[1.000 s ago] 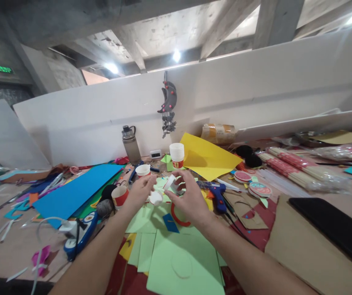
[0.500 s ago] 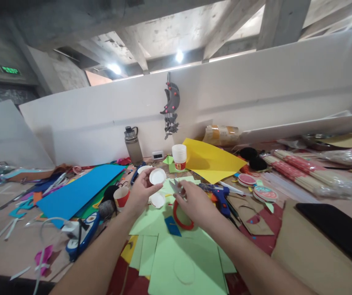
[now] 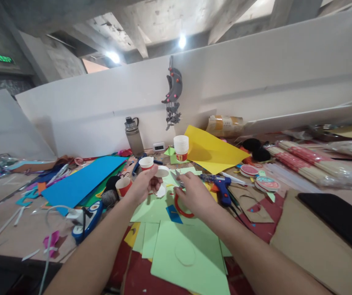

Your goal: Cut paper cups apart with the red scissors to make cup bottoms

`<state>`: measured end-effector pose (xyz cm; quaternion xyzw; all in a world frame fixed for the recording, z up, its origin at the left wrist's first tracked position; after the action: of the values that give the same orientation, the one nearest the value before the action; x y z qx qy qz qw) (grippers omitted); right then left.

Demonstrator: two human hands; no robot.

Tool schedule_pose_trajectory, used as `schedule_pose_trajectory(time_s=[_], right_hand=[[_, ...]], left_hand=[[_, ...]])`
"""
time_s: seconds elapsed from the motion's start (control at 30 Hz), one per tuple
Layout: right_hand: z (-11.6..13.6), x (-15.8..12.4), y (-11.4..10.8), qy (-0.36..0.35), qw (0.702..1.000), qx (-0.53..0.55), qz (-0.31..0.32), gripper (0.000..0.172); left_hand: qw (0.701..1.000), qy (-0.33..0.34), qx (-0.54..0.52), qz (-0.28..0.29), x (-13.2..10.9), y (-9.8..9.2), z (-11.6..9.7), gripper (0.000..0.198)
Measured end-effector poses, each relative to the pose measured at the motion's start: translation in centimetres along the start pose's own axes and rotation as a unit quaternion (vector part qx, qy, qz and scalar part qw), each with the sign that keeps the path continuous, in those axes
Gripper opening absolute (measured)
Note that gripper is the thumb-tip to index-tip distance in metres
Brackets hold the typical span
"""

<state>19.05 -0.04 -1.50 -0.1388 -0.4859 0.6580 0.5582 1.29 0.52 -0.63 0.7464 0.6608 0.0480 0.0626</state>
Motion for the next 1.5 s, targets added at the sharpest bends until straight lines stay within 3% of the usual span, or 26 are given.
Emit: schedule_pose_trajectory(time_s=[0.13,0.23,0.37,0.5,0.63,0.73,0.8,0.9,1.07,1.2,1.33,1.43,1.5], right_hand=[[-0.2,-0.4,0.7,0.046,0.989,-0.107,0.086,0.026],[-0.1,-0.7,1.4,0.02,0.976,-0.176,0.13,0.027],[0.1,-0.8,2.0,0.0,0.965,-0.206,0.161,0.025],[0.5,-0.8,1.3,0.03,0.963,-0.216,0.157,0.027],[1.5,-1.2,0.9,-0.028,0.951,-0.267,0.155,0.027],[1.4,-1.2,0.9,0.037,0.949,-0.285,0.127,0.034],[0.9,-1.0,1.0,0.084,0.948,-0.278,0.13,0.039],[0.3,-0.5,1.1,0.087,0.947,-0.267,0.154,0.04],[-0.4,-0.2,0.7,0.12,0.951,-0.25,0.134,0.04],[-1.2,0.2,0.1,0.173,0.972,-0.146,0.055,0.049],[-1.8,0.8,-0.6,0.136,0.989,0.042,-0.031,0.053],[-1.4,0.7,-1.0,0.068,0.97,0.225,-0.066,0.05],[-0.6,0.4,-1.1,0.018,0.926,0.371,-0.062,0.051]], left_hand=[[0.999,-0.005,0.006,-0.039,0.3,-0.6,0.0,0.055],[0.998,0.0,0.007,-0.055,0.4,-0.9,-0.1,0.056],[0.999,0.021,-0.032,-0.034,0.3,-0.7,-0.3,0.057],[0.996,0.016,-0.092,-0.017,0.1,-0.3,-0.6,0.056],[0.992,0.016,-0.125,-0.02,0.0,-0.1,-0.9,0.051],[0.989,0.051,-0.138,-0.02,0.0,0.0,-1.2,0.042],[0.988,0.078,-0.128,-0.031,-0.1,0.0,-1.3,0.048],[0.988,0.111,-0.1,-0.046,-0.1,0.0,-1.4,0.057],[0.985,0.137,-0.101,-0.03,-0.3,0.0,-1.8,0.056],[0.978,0.158,-0.138,0.001,-0.8,0.3,-2.3,0.048],[0.972,0.182,-0.151,0.01,-1.2,0.4,-2.7,0.049],[0.97,0.187,-0.155,0.005,-1.2,0.1,-2.8,0.052],[0.971,0.186,-0.152,0.002,-1.1,-0.2,-2.8,0.053]])
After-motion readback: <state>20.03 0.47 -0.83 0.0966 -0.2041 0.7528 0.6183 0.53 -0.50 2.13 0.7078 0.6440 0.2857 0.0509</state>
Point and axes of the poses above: each hand's wrist, its own x-axis towards the middle knuckle, its own y-axis out of the palm, z = x × y, the point moved 2 cm from there along x, towards the middle knuckle
